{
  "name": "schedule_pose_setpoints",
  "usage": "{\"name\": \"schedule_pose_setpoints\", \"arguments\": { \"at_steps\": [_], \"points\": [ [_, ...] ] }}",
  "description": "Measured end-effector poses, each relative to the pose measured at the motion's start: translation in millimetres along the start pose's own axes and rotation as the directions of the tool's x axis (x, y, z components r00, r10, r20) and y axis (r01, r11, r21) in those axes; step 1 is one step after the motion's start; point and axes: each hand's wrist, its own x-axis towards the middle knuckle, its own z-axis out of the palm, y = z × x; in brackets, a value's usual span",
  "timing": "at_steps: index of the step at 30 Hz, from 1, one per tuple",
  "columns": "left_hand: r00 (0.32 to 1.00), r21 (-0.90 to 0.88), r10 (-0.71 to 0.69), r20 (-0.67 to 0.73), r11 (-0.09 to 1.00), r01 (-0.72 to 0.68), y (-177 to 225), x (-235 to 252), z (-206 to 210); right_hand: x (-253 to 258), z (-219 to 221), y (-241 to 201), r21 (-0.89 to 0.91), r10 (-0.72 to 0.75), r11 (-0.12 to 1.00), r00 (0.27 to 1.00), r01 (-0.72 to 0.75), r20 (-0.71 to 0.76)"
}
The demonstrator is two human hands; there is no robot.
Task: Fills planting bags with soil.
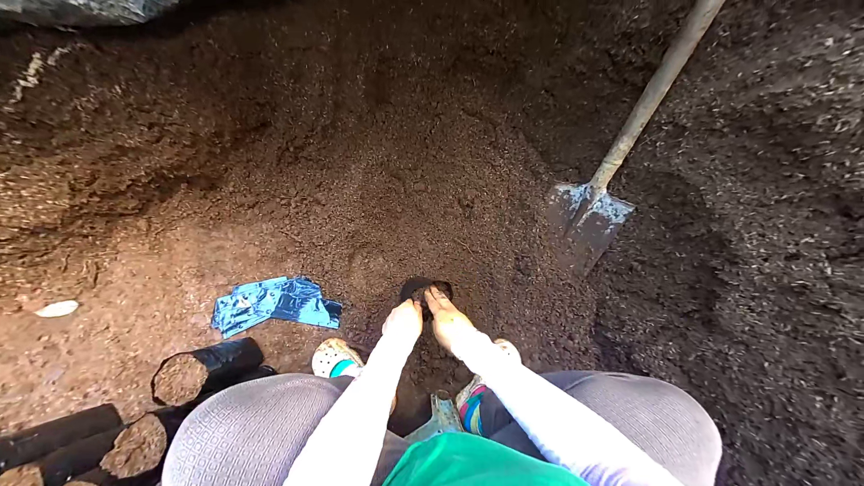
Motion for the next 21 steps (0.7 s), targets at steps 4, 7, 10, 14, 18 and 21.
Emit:
{"name": "schedule_pose_setpoints", "arguments": {
  "at_steps": [4,7,10,14,18,21],
  "points": [
    [0.999,0.026,0.043,-0.028,0.999,-0.042,-1,4,-5,19,13,0,-0.209,-0.040,0.977,0.999,0.042,0.016],
    [0.996,0.020,0.061,-0.060,0.998,-0.060,-4,8,-9,30,6,-10,-0.331,-0.025,0.942,0.997,0.049,0.077],
    [0.995,-0.018,0.063,-0.082,0.998,-0.065,-8,14,-15,26,-36,-13,-0.240,-0.052,0.967,0.988,0.087,0.148],
    [0.999,0.002,0.014,-0.049,1.000,-0.014,-7,18,-14,20,-67,19,0.120,0.063,0.992,0.982,-0.042,-0.179],
    [0.994,-0.038,0.072,-0.081,0.996,-0.075,-6,17,-15,34,-57,38,0.043,0.173,0.984,0.985,-0.173,0.006],
    [0.989,-0.050,0.086,-0.120,0.994,-0.092,0,21,-30,45,-73,42,0.087,0.130,0.988,0.992,-0.129,-0.007]
  ]
}}
